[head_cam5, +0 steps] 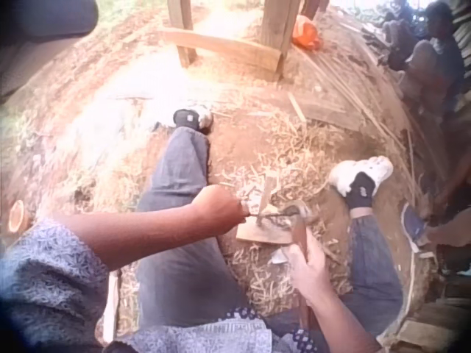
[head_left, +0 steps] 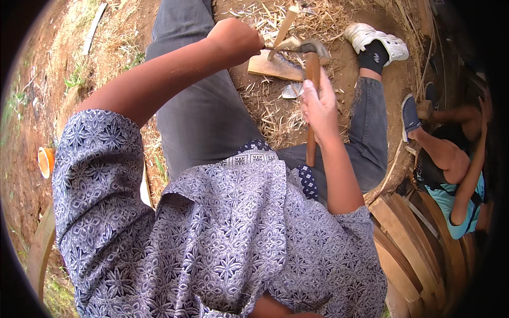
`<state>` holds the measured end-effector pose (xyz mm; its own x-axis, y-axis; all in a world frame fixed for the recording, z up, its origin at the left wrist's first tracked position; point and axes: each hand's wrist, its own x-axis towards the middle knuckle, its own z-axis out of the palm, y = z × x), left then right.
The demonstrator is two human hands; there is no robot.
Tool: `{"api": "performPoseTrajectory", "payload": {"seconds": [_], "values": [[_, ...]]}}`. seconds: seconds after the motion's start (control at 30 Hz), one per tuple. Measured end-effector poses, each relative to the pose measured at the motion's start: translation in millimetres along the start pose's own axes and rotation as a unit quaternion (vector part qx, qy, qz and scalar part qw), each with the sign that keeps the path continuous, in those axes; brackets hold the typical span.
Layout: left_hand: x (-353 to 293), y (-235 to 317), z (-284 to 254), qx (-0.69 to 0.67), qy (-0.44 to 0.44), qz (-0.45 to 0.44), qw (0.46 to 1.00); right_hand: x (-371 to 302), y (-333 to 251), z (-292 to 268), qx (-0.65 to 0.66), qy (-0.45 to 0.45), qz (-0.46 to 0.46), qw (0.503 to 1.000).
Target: The person sits on the ground and uses a red-handled saw to cut a small piece of wood, then switches to a knife to shave and shape the wood. They also use a hammer to strike the wood piece. The person repeatedly inspects the wood and continues carving.
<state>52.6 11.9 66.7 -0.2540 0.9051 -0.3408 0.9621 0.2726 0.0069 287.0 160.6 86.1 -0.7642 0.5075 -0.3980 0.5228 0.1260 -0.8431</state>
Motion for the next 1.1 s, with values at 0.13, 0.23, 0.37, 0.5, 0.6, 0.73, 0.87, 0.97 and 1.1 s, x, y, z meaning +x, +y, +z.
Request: {"api": "performPoseTrajectory", "payload": {"seconds": [0.13,0.23,0.37,0.5,0.6,0.73,0.87,0.97,1.1], "values": [[-12,2,0,-0.017,-0.018,-0.028,0.999,-2,-50,-12,0.18,0.04,-0.047,0.982],[-7,4,-8,-0.04,-0.024,-0.024,0.999,1,-26,-6,0.11,0.068,-0.122,0.984],[10,9,18,0.014,0.034,0.015,0.999,26,24,-1,-0.079,0.049,-0.124,0.988],[3,2,10,-0.036,0.011,-0.006,0.999,1,-45,-18,0.163,0.055,-0.038,0.984],[12,11,17,-0.039,0.027,0.011,0.999,-2,-18,0,0.143,0.13,-0.068,0.979],[23,12,23,-0.009,0.039,0.017,0.999,27,40,2,-0.072,0.054,-0.117,0.989],[-5,5,-1,-0.023,0.042,0.006,0.999,-9,-43,-3,0.158,0.071,-0.009,0.985],[-6,6,-1,-0.034,0.061,0.001,0.998,-7,-32,4,0.152,0.12,-0.058,0.979],[2,17,17,-0.006,0.06,0.021,0.998,0,-11,-1,0.035,0.0,0.035,0.999]]}}
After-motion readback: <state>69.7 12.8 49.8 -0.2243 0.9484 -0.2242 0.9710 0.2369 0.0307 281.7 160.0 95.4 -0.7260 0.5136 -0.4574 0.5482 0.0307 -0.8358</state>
